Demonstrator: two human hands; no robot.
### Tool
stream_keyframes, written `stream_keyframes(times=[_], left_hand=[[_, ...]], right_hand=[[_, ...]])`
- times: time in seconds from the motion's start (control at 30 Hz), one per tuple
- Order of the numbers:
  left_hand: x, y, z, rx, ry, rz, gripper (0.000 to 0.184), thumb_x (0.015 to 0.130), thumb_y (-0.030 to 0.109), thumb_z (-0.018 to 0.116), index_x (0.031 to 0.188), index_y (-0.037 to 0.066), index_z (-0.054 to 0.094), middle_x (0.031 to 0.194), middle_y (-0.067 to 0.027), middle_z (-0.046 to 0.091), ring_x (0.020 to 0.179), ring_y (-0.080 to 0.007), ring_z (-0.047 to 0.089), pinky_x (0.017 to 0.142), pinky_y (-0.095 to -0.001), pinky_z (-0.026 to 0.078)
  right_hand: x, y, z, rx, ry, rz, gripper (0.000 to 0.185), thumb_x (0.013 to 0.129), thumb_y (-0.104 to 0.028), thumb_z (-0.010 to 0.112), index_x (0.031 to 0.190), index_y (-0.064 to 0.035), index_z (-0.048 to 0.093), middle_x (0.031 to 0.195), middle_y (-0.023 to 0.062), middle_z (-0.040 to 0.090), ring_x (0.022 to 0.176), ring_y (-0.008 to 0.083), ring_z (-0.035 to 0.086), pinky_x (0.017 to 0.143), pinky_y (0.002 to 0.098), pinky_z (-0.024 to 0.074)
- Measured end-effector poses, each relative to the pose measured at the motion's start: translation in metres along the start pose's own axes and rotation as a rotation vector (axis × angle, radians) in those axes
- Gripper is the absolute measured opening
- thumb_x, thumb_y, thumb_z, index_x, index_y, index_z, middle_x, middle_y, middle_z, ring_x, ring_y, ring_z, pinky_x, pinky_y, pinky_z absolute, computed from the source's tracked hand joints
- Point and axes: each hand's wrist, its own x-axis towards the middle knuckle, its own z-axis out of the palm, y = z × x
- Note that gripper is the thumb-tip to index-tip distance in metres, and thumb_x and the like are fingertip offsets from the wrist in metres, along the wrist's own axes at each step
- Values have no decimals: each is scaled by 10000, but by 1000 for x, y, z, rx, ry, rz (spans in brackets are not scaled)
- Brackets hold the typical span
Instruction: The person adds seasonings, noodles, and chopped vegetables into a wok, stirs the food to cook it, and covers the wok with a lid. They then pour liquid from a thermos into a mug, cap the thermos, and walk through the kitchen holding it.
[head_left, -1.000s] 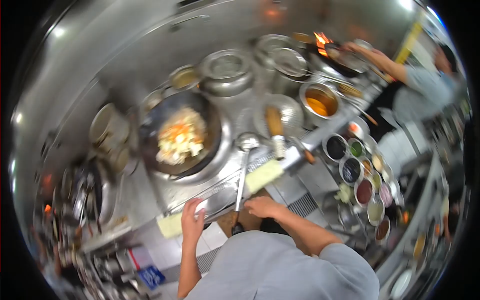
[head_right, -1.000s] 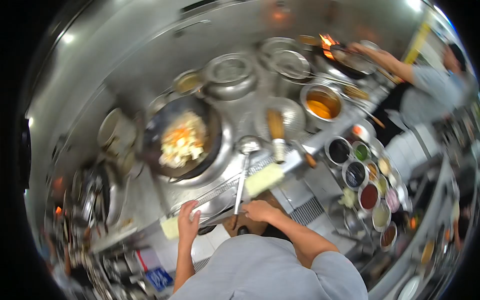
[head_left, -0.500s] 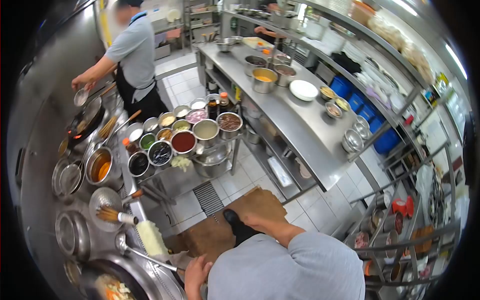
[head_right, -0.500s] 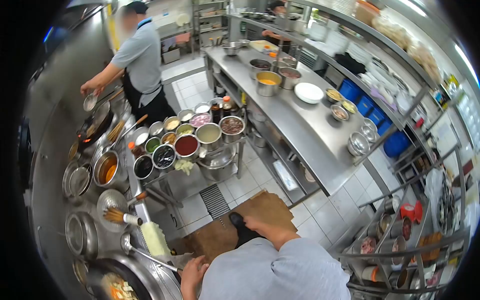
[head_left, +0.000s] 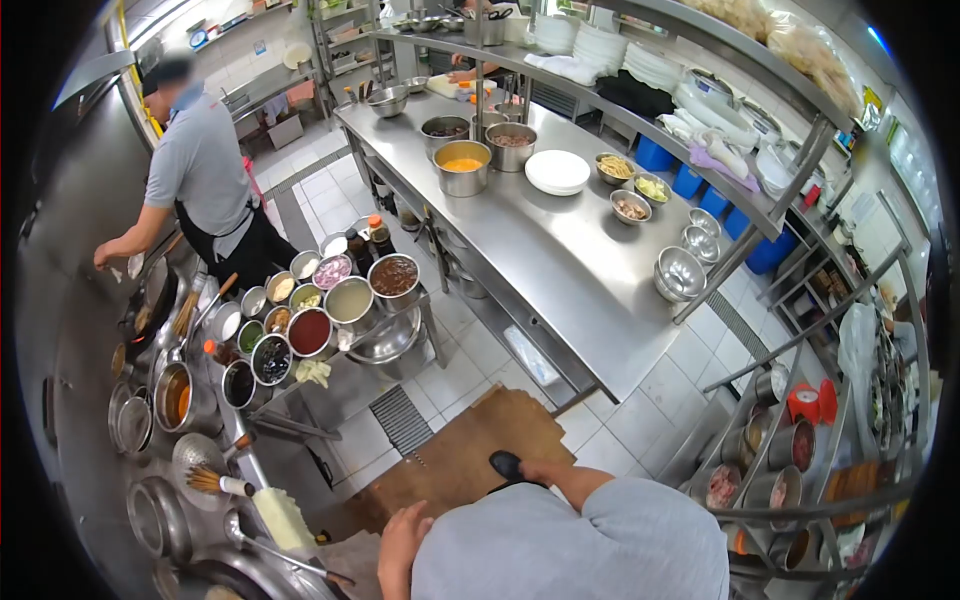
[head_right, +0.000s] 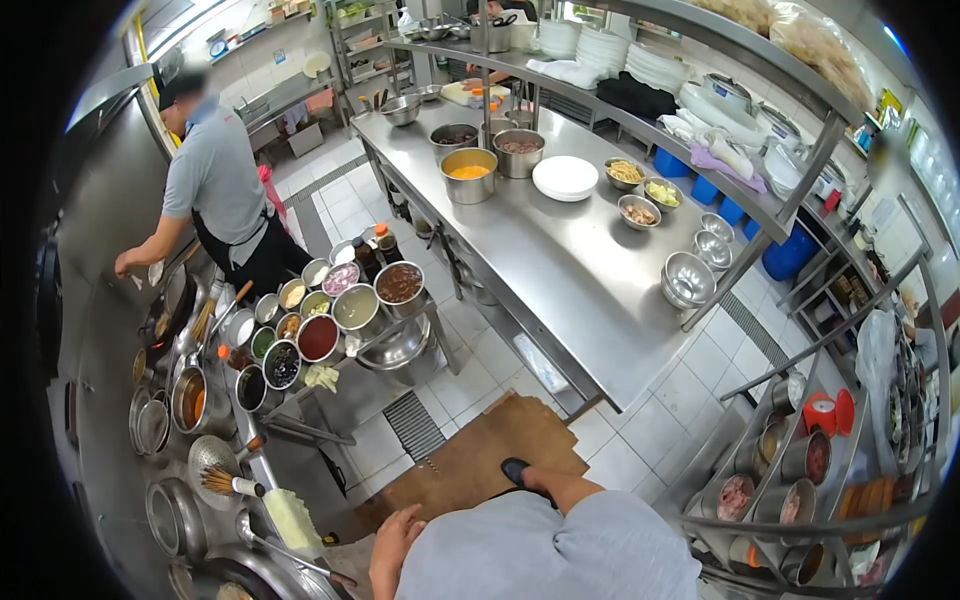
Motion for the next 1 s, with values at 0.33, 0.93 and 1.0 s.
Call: stream_keyframes(times=[0.33,0.93,1.0], left_hand=[[29,67,35,99,159,-88,415,905,283,622,1281,112,592,1138,-155,629,1099,-349,579,935,-434,470],[-144,-31,9,-103,886,-620,377,906,269,633,1275,194,611,877,-123,697,843,-321,664,749,-441,518],[-169,-45,-9,-248,747,-827,331,916,312,625,1218,180,643,916,-130,708,841,-345,665,741,-449,520]], right_hand=[[23,-65,-169,164,188,-284,322,846,-121,625,1161,-56,642,855,117,687,661,206,654,549,344,533],[54,-281,-108,-356,-386,-228,212,844,-95,587,1038,-28,641,802,187,667,598,263,664,518,423,545],[77,-343,-98,-554,-358,-223,333,843,-115,600,1170,-53,609,862,209,684,618,252,689,541,379,558]])
